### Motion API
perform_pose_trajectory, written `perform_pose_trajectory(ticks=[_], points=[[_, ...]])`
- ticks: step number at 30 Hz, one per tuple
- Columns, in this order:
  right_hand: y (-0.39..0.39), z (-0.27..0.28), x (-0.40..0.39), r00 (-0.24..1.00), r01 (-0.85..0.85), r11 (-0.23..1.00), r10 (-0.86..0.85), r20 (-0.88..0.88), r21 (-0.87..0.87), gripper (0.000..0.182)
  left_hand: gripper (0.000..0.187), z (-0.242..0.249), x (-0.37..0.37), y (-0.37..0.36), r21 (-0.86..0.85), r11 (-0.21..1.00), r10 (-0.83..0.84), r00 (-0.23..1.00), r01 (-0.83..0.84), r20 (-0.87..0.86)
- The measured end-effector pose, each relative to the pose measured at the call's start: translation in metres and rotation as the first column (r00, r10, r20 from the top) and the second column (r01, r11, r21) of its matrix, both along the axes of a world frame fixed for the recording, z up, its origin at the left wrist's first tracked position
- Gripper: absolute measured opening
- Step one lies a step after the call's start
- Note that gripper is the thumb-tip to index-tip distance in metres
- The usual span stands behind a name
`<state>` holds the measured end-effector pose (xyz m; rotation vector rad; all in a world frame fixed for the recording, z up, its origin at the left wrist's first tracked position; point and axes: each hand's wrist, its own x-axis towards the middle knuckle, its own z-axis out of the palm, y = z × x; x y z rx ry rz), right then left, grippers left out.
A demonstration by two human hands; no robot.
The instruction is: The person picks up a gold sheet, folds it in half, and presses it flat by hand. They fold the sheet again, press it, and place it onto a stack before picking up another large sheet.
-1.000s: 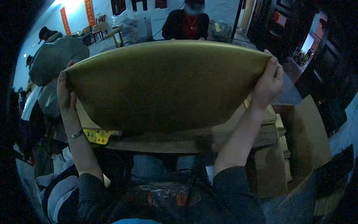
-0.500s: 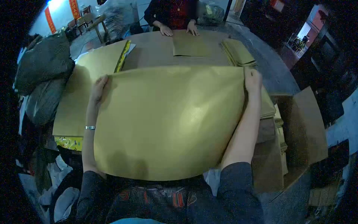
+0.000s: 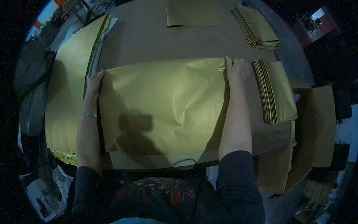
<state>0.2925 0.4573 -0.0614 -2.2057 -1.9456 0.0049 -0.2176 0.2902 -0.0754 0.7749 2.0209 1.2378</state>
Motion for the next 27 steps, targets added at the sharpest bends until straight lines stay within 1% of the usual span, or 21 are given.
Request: perform_pose_trajectory(ticks=[1, 2, 4, 5, 6, 7, 8, 9, 10, 12, 13, 14, 15, 16, 17, 18, 20, 21, 23, 25, 27], points=[[0.002, 0.001, -0.003, 1.0, 0.008, 1.0, -0.008, 0.006, -0.016, 0.051, 0.03, -0.002, 0.001, 0.005, 0.024, 0.999, 0.024, 1.0, -0.024, -0.012], [0.003, 0.002, -0.006, 0.999, 0.029, 0.999, -0.029, 0.013, -0.022, 0.051, 0.033, -0.005, 0.002, 0.005, 0.065, 0.996, 0.048, 0.993, -0.055, 0.104], [0.004, -0.004, -0.002, 0.998, 0.057, 0.997, -0.056, 0.028, -0.045, 0.05, 0.035, -0.004, 0.0, 0.011, -0.014, 1.0, 0.025, 0.981, -0.028, -0.192], [0.004, -0.007, 0.0, 0.999, 0.037, 0.999, -0.037, 0.019, 0.025, 0.053, 0.036, -0.007, 0.001, 0.013, -0.005, 0.997, 0.071, 0.972, -0.074, -0.225], [0.006, -0.01, 0.001, 1.0, 0.012, 0.995, -0.014, 0.011, 0.095, 0.055, 0.036, -0.005, 0.005, 0.013, -0.019, 0.997, 0.067, 0.973, -0.073, -0.219], [0.01, 0.0, -0.001, 0.999, 0.042, 0.996, -0.039, 0.038, -0.078, 0.052, 0.037, -0.001, 0.009, 0.012, 0.021, 0.998, 0.063, 0.985, -0.061, -0.162], [0.015, 0.001, 0.0, 0.999, 0.036, 0.995, -0.032, 0.043, -0.091, 0.052, 0.037, 0.004, 0.012, 0.008, 0.061, 0.997, 0.062, 0.993, -0.056, -0.105], [0.021, -0.002, 0.004, 0.999, 0.04, 0.993, -0.039, 0.009, -0.108, 0.053, 0.041, 0.014, 0.021, 0.004, -0.001, 0.998, 0.055, 0.978, -0.056, -0.2], [0.02, -0.002, 0.002, 0.999, 0.041, 0.991, -0.044, -0.025, -0.13, 0.055, 0.041, 0.012, 0.017, -0.006, -0.021, 0.997, 0.062, 0.978, -0.068, -0.197], [0.026, -0.008, 0.006, 0.996, 0.072, 0.989, -0.077, -0.035, -0.128, 0.057, 0.046, 0.004, 0.016, -0.016, -0.163, 0.986, -0.101, 0.911, 0.037, -0.4], [0.034, -0.013, 0.015, 0.997, 0.028, 0.993, -0.036, -0.068, -0.116, 0.06, 0.046, -0.002, 0.017, -0.017, -0.183, 0.982, -0.114, 0.913, 0.044, -0.392], [0.041, -0.019, 0.023, 0.995, -0.017, 0.995, 0.007, -0.097, -0.101, 0.062, 0.047, -0.01, 0.018, -0.019, -0.18, 0.983, -0.122, 0.851, 0.033, -0.51], [0.044, -0.017, 0.026, 0.996, -0.015, 0.993, 0.004, -0.088, -0.116, 0.062, 0.047, -0.017, 0.017, -0.018, -0.17, 0.985, -0.125, 0.774, 0.023, -0.62], [0.043, -0.013, 0.03, 0.963, -0.025, 0.992, -0.01, -0.268, -0.127, 0.059, 0.049, -0.025, 0.016, -0.015, -0.085, 0.996, -0.047, 0.712, -0.018, -0.701], [0.034, -0.011, 0.036, 0.898, -0.028, 0.991, -0.032, -0.438, -0.129, 0.057, 0.049, -0.031, 0.013, -0.015, -0.097, 0.995, -0.063, 0.719, -0.007, -0.692], [0.023, -0.014, 0.047, 0.903, -0.014, 0.989, -0.05, -0.426, -0.147, 0.057, 0.051, -0.03, 0.012, -0.011, -0.121, 0.992, -0.057, 0.717, -0.038, -0.695], [0.008, -0.016, 0.067, 0.888, -0.145, 0.984, 0.085, -0.451, -0.101, 0.053, 0.056, -0.018, 0.02, -0.008, -0.187, 0.975, -0.053, 0.699, -0.117, -0.713], [-0.004, -0.014, 0.071, 0.891, -0.139, 0.984, 0.077, -0.447, -0.108, 0.053, 0.056, -0.019, 0.022, -0.008, -0.193, 0.975, -0.061, 0.703, -0.11, -0.709], [-0.031, -0.007, 0.075, 0.89, -0.196, 0.962, 0.093, -0.446, -0.189, 0.045, 0.055, -0.022, 0.021, -0.008, -0.119, 0.987, -0.018, 0.667, -0.106, -0.745], [-0.039, -0.011, 0.072, 0.889, -0.187, 0.964, 0.085, -0.451, -0.188, 0.042, 0.055, -0.024, 0.015, -0.004, -0.169, 0.981, -0.068, 0.655, -0.093, -0.753], [-0.045, -0.016, 0.075, 0.888, -0.174, 0.968, 0.076, -0.454, -0.18, 0.039, 0.058, -0.025, 0.012, -0.001, -0.194, 0.978, -0.076, 0.735, -0.076, -0.674]])
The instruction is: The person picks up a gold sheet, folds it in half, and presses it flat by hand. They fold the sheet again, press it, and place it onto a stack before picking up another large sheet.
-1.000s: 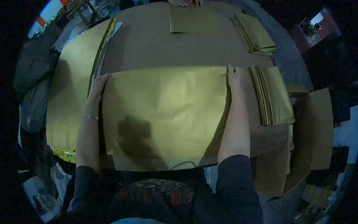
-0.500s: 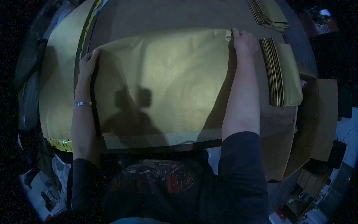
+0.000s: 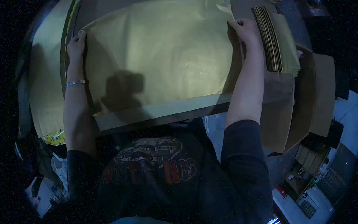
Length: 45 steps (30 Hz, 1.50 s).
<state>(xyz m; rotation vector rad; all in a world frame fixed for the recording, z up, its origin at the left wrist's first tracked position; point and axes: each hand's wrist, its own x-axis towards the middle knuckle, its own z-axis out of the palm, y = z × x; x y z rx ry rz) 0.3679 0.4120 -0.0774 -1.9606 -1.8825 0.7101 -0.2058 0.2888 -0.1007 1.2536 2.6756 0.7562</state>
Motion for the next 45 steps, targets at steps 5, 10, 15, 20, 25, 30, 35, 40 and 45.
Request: perform_pose_trajectory(ticks=[5, 10, 15, 20, 25, 30, 35, 40, 45], points=[[0.02, -0.013, 0.017, 0.998, -0.024, 0.992, 0.03, -0.046, 0.123, 0.03, 0.053, 0.015, -0.006, -0.003, 0.096, 0.992, 0.049, 0.954, -0.08, 0.294], [0.009, -0.004, 0.017, 0.953, -0.006, 0.999, 0.02, -0.302, 0.046, 0.026, 0.05, 0.027, -0.001, -0.01, 0.171, 0.982, -0.02, 0.864, -0.077, 0.503], [-0.004, 0.01, 0.003, 0.971, -0.069, 0.996, 0.078, -0.224, 0.048, 0.028, 0.057, 0.046, 0.021, -0.05, 0.153, 0.988, -0.116, 0.823, 0.036, 0.557], [-0.021, 0.016, 0.029, 0.983, -0.161, 0.95, 0.179, -0.045, 0.268, 0.034, 0.063, -0.024, -0.025, -0.036, 0.148, 0.975, -0.184, 0.973, 0.164, 0.139], [-0.107, 0.01, 0.078, 0.996, -0.093, 0.895, 0.084, 0.041, 0.436, 0.027, 0.063, -0.034, -0.034, -0.02, 0.181, 0.973, -0.122, 0.985, 0.142, -0.118], [-0.171, -0.017, 0.108, 0.997, -0.062, 0.868, 0.028, 0.076, 0.493, 0.022, 0.066, -0.014, -0.02, -0.025, 0.135, 0.979, -0.155, 0.988, 0.154, 0.001], [-0.179, -0.024, 0.101, 1.0, 0.007, 0.858, -0.008, 0.001, 0.513, 0.019, 0.068, -0.016, -0.035, -0.014, 0.137, 0.975, -0.183, 0.982, 0.175, 0.048], [-0.183, -0.026, 0.099, 0.998, -0.033, 0.859, 0.056, -0.029, 0.511, 0.019, 0.069, 0.0, -0.013, -0.019, 0.077, 0.992, -0.1, 0.995, 0.099, 0.008], [-0.186, -0.029, 0.105, 0.993, -0.116, 0.834, 0.117, 0.032, 0.54, 0.02, 0.068, -0.027, -0.055, -0.011, 0.049, 0.98, -0.197, 0.979, 0.195, 0.056]])
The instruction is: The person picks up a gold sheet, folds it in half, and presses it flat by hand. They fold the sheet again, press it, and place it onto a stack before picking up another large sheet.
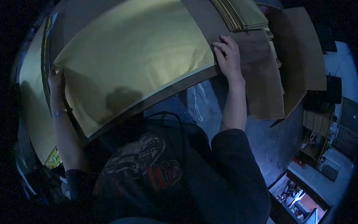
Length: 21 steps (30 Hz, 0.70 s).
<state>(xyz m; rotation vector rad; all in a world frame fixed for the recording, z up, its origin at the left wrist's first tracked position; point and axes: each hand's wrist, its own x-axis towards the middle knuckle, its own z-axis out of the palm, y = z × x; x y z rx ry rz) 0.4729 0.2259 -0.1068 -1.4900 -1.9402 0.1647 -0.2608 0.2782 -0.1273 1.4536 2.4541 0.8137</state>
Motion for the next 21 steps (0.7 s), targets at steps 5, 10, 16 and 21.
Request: perform_pose_trajectory(ticks=[5, 10, 16, 21], points=[[0.0, 0.0, 0.0, 0.999, 0.028, 1.0, -0.028, 0.047, -0.013, 0.019, 0.066, 0.034, 0.06, -0.018, -0.022, 0.995, 0.102, 0.995, -0.101, 0.009], [0.0, 0.003, -0.001, 1.0, 0.015, 0.999, -0.014, 0.027, -0.03, 0.019, 0.064, 0.035, 0.06, -0.019, 0.022, 1.0, 0.009, 0.999, -0.01, 0.042], [-0.002, 0.005, -0.002, 1.0, 0.017, 0.997, -0.019, -0.024, -0.07, 0.019, 0.06, 0.015, 0.034, -0.015, 0.052, 0.998, -0.033, 0.999, 0.031, 0.034], [-0.003, 0.006, -0.002, 1.0, 0.011, 0.997, -0.011, -0.009, -0.07, 0.018, 0.062, 0.015, 0.028, -0.016, 0.033, 0.998, -0.047, 0.998, 0.045, 0.036]])
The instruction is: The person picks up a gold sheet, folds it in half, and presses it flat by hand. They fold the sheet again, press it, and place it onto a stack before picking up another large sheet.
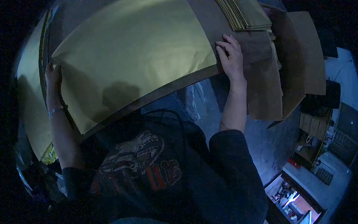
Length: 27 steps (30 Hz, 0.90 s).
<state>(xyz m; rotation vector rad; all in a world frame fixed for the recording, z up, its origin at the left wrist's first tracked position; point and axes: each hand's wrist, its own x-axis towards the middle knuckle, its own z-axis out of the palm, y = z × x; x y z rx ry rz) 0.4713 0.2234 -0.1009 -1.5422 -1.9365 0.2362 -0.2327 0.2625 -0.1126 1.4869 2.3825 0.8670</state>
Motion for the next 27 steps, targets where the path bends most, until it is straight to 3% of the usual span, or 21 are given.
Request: perform_pose_trajectory(ticks=[2, 6, 8, 14, 18, 20, 23, 27], points=[[0.0, 0.0, 0.0, 1.0, -0.002, 1.0, 0.002, -0.023, 0.0, 0.018, 0.065, 0.0, -0.006, 0.002, -0.062, 0.997, 0.033, 0.982, -0.045, -0.188], [-0.001, 0.001, 0.002, 1.0, -0.01, 1.0, 0.01, 0.022, 0.003, 0.019, 0.068, 0.004, 0.005, 0.0, -0.04, 0.997, 0.055, 0.995, -0.058, -0.077], [-0.001, 0.002, 0.001, 0.999, -0.012, 1.0, 0.012, 0.042, 0.005, 0.019, 0.067, 0.003, 0.006, 0.001, -0.057, 0.992, 0.098, 0.972, -0.113, -0.214], [-0.001, 0.001, -0.001, 1.0, -0.004, 1.0, 0.004, 0.002, 0.006, 0.019, 0.066, -0.03, -0.038, 0.011, -0.018, 0.997, 0.069, 0.985, -0.073, -0.158], [-0.001, 0.001, 0.0, 0.999, -0.015, 1.0, 0.015, 0.036, 0.003, 0.021, 0.066, -0.018, -0.017, 0.003, -0.03, 0.992, 0.111, 0.974, -0.12, -0.199], [-0.001, 0.003, -0.001, 0.998, -0.01, 1.0, 0.011, 0.056, -0.017, 0.021, 0.066, -0.023, -0.022, 0.004, 0.019, 0.999, 0.051, 0.999, -0.051, -0.017], [0.0, -0.001, 0.004, 0.998, -0.039, 0.999, 0.039, 0.042, 0.0, 0.021, 0.065, -0.001, 0.007, -0.001, -0.051, 0.99, 0.118, 0.981, -0.128, -0.154], [-0.001, 0.003, 0.001, 1.0, -0.012, 0.999, 0.013, 0.016, -0.053, 0.024, 0.074, -0.006, 0.002, 0.0, -0.068, 0.989, 0.122, 0.981, -0.133, -0.149]])
